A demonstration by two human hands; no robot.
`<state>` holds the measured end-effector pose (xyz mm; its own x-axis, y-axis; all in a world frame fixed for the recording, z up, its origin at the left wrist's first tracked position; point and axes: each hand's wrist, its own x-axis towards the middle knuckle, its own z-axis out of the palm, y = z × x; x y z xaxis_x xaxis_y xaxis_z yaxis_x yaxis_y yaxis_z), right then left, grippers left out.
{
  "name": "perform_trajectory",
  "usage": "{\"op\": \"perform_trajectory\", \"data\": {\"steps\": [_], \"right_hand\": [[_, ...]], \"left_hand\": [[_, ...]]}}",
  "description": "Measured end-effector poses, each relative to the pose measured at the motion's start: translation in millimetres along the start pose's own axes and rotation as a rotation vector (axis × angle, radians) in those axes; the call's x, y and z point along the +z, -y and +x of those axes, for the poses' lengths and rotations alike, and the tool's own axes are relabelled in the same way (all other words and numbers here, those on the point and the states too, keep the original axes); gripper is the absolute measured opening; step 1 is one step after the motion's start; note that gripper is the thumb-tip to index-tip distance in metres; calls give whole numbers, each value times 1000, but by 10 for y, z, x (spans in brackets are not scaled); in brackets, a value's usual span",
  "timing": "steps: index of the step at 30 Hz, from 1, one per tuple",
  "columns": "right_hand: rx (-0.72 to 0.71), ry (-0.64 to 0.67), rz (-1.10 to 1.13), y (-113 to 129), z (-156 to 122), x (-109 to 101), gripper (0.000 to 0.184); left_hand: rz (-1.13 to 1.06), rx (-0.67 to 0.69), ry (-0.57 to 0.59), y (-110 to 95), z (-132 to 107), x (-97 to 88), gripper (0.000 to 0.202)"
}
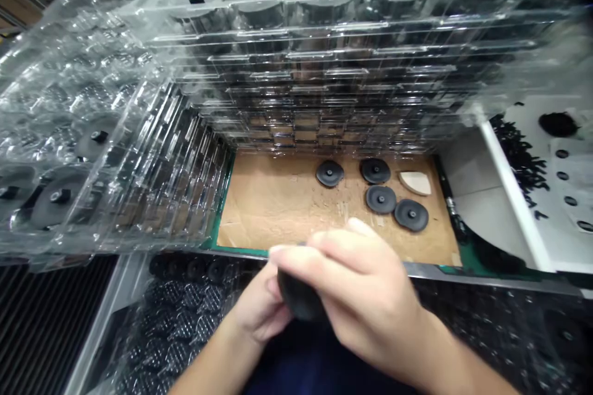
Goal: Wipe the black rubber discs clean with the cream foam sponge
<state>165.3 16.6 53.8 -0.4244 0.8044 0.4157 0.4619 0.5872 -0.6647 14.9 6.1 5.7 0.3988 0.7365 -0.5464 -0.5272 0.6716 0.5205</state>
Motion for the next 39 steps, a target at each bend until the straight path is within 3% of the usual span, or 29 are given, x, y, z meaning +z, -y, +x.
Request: {"op": "perform_trajectory", "data": {"steps": [3, 6, 9, 13, 17, 20, 22, 24, 26, 29, 31, 34, 39], "right_hand": [[180, -101, -49, 30, -140, 33, 23], [215, -21, 254, 50, -283, 24, 20], [375, -34, 492, -8, -406, 46, 19], [660, -241, 463, -186, -556, 99, 19], [747, -342, 378, -250, -558, 55, 19], [651, -372, 195, -130, -407, 18, 23], [433, -343, 90, -16, -275, 40, 30], [185, -265, 51, 76, -159, 92, 33], [51, -119, 86, 122, -75, 142, 28], [93, 104, 142, 127, 8, 180, 22], [129, 66, 67, 125, 51, 199, 22], [67, -68, 18, 137, 67, 208, 28], [71, 135, 85, 52, -63, 50, 23]], "left_hand": [[-72, 125, 49, 6, 32, -63, 62], [-127, 189, 107, 7, 32, -68, 55], [-150, 214, 119, 2, 26, -26, 56], [-144, 235, 83, -17, 30, -22, 55], [-121, 234, 72, -20, 35, -58, 55], [-125, 218, 63, 4, 34, -33, 56], [-122, 210, 39, 21, 28, -5, 58], [-106, 178, -9, 32, 17, -1, 48], [-82, 164, -73, 40, 4, -32, 38], [-79, 196, -99, 59, -7, -95, 51], [-89, 174, -42, 71, -11, -98, 56], [-83, 114, 9, 52, -20, -54, 46], [-122, 137, 14, -31, -15, -70, 55]]}}
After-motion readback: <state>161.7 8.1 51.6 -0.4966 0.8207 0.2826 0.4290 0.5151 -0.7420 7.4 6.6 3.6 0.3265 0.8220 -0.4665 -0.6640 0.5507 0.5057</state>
